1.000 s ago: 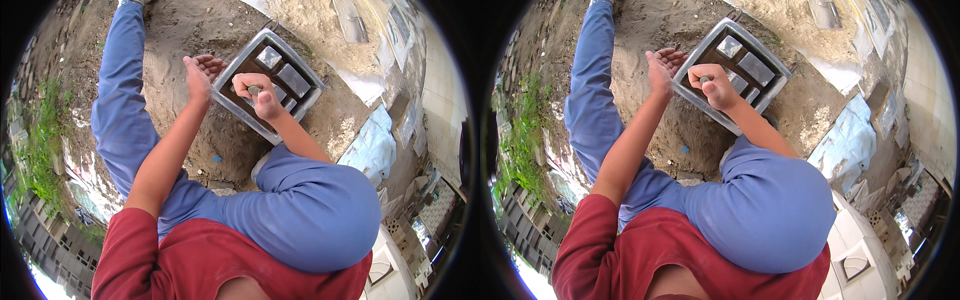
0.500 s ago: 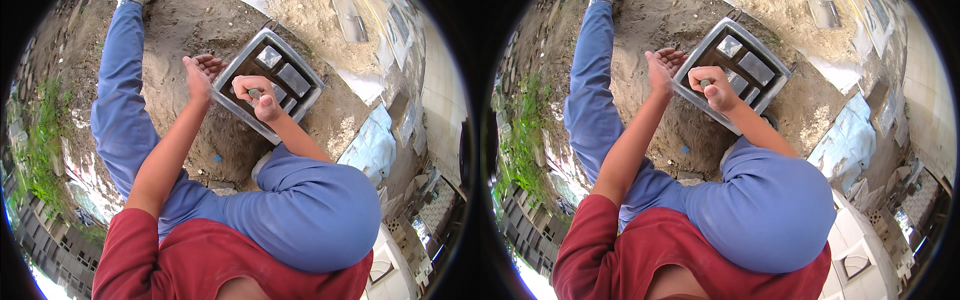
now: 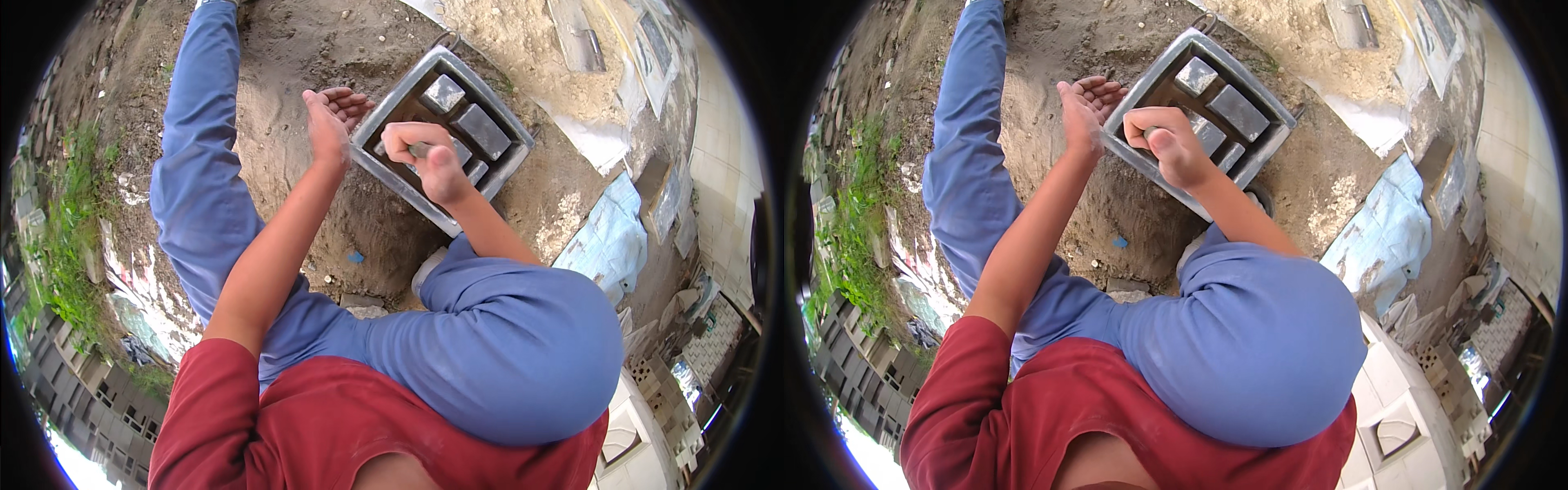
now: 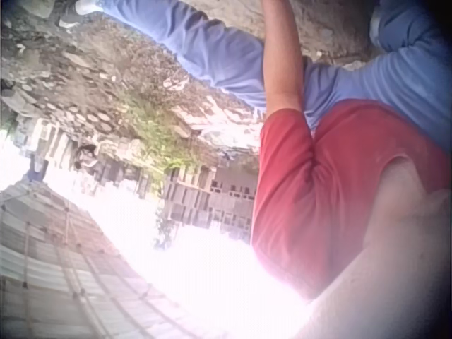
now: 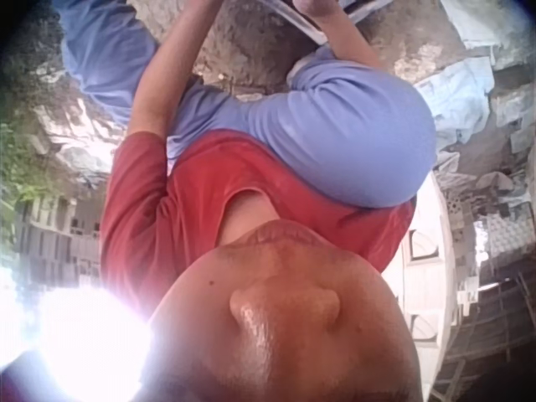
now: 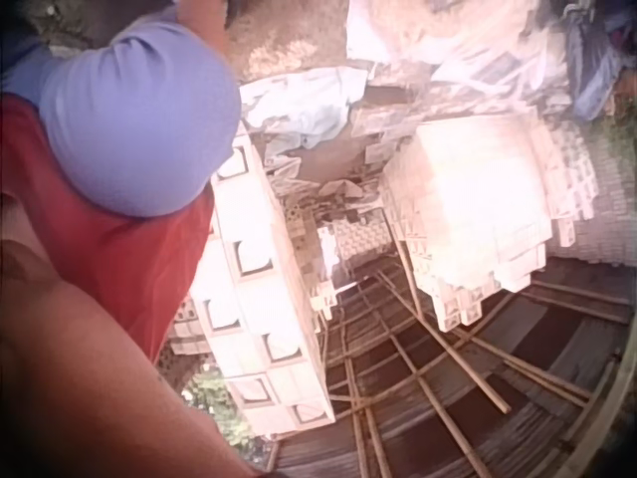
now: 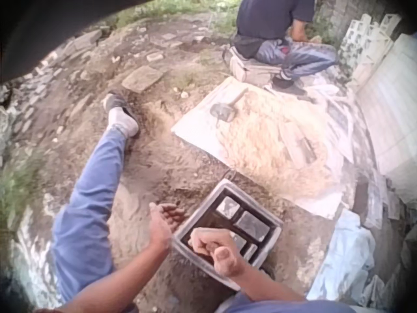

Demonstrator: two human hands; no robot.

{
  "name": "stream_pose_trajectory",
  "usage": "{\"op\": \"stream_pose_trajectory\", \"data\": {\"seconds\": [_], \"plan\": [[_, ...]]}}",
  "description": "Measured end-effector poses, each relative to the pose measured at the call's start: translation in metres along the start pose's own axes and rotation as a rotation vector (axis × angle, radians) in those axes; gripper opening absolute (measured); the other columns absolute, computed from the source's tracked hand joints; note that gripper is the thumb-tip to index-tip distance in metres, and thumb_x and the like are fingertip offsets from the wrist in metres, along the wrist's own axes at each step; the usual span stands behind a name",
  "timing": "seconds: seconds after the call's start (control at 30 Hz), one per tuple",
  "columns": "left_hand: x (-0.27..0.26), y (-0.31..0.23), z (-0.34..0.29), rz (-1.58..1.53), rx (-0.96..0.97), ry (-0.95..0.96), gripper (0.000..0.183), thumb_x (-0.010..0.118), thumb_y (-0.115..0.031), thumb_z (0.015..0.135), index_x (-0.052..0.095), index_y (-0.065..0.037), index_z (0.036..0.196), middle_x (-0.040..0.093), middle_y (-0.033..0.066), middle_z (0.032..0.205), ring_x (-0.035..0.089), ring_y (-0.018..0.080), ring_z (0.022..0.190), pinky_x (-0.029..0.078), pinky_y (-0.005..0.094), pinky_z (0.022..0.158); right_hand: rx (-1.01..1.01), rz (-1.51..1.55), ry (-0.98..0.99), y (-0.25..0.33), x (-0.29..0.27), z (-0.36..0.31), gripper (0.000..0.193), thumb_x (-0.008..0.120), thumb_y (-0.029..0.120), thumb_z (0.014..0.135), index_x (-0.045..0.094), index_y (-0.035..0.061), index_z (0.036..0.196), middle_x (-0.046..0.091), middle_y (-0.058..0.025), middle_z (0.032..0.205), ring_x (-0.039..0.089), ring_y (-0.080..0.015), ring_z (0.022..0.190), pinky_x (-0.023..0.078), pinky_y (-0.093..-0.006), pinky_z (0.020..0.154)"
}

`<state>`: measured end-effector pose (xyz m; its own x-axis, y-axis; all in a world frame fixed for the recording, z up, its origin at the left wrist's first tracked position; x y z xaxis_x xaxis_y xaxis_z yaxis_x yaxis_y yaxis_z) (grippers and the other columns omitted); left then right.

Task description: The person cleans and positions square stone blocks inside a metal frame on the ground using a small metal tool and their hands.

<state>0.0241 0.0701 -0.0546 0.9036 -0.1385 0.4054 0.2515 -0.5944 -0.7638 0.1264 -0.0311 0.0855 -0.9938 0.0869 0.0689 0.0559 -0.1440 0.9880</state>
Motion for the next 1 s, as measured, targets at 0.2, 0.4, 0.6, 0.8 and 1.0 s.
{"op": "stream_pose_trajectory", "data": {"seconds": [0.2, 0.4, 0.6, 0.8, 1.0], "plan": [[-0.003, 0.003, 0.004, 0.014, -0.013, -0.001, 0.076, 0.011, -0.061, 0.108, 0.051, 0.004, 0.116, 0.064, 0.0230, 0.106, 0.068, 0.0356, 0.100, 0.055, 0.0465, 0.097, 0.051, 0.115, -0.042, -0.004, -0.013, 0.002, 0.084, 0.032, 0.084, 0.094, 0.036, 0.0041, 0.069, 0.032, 0.0007, 0.067, 0.031, -0.0123, 0.065, 0.025, -0.0307, 0.059], [-0.010, 0.005, 0.000, -0.017, -0.021, -0.044, 0.075, 0.014, -0.059, 0.109, 0.053, 0.005, 0.113, 0.067, 0.0214, 0.100, 0.071, 0.0337, 0.092, 0.058, 0.0434, 0.090, 0.130, 0.074, -0.030, -0.013, -0.004, 0.003, 0.084, 0.031, 0.086, 0.092, 0.032, 0.0058, 0.069, 0.034, -0.0009, 0.070, 0.032, -0.0161, 0.066, 0.029, -0.0321, 0.069], [-0.002, 0.002, 0.003, -0.008, 0.011, 0.001, 0.076, 0.013, -0.061, 0.108, 0.050, 0.005, 0.117, 0.064, 0.0221, 0.106, 0.069, 0.0352, 0.099, 0.056, 0.0454, 0.096, -0.006, 0.039, 0.114, -0.009, 0.003, 0.005, 0.084, 0.030, 0.088, 0.090, 0.029, 0.0074, 0.067, 0.033, -0.0016, 0.068, 0.031, -0.0174, 0.065, 0.029, -0.0341, 0.066], [0.000, 0.000, 0.000, -0.013, -0.004, -0.006, 0.075, 0.013, -0.060, 0.109, 0.051, 0.005, 0.117, 0.064, 0.0224, 0.106, 0.069, 0.0353, 0.100, 0.056, 0.0464, 0.096, 0.003, 0.033, -0.029, 0.006, -0.012, -0.001, 0.085, 0.029, 0.087, 0.092, 0.033, 0.0051, 0.068, 0.031, 0.0005, 0.065, 0.030, -0.0133, 0.062, 0.023, -0.0314, 0.058], [-0.004, 0.001, 0.002, -0.003, -0.017, 0.003, 0.076, 0.012, -0.060, 0.109, 0.051, 0.005, 0.116, 0.065, 0.0220, 0.106, 0.069, 0.0351, 0.100, 0.056, 0.0460, 0.096, 0.045, 0.041, -0.039, 0.008, -0.012, 0.005, 0.087, 0.029, 0.088, 0.091, 0.033, 0.0046, 0.068, 0.031, -0.0003, 0.065, 0.031, -0.0136, 0.061, 0.024, -0.0315, 0.058]]}}
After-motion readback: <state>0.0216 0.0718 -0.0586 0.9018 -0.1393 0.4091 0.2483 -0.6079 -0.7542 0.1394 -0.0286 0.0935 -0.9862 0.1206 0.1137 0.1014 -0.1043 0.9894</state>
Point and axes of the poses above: each hand's wrist, its own z-axis towards the middle knuckle, its own x-axis out of the palm, y = z × x, the point moved 9 cm from there along z, towards the middle knuckle
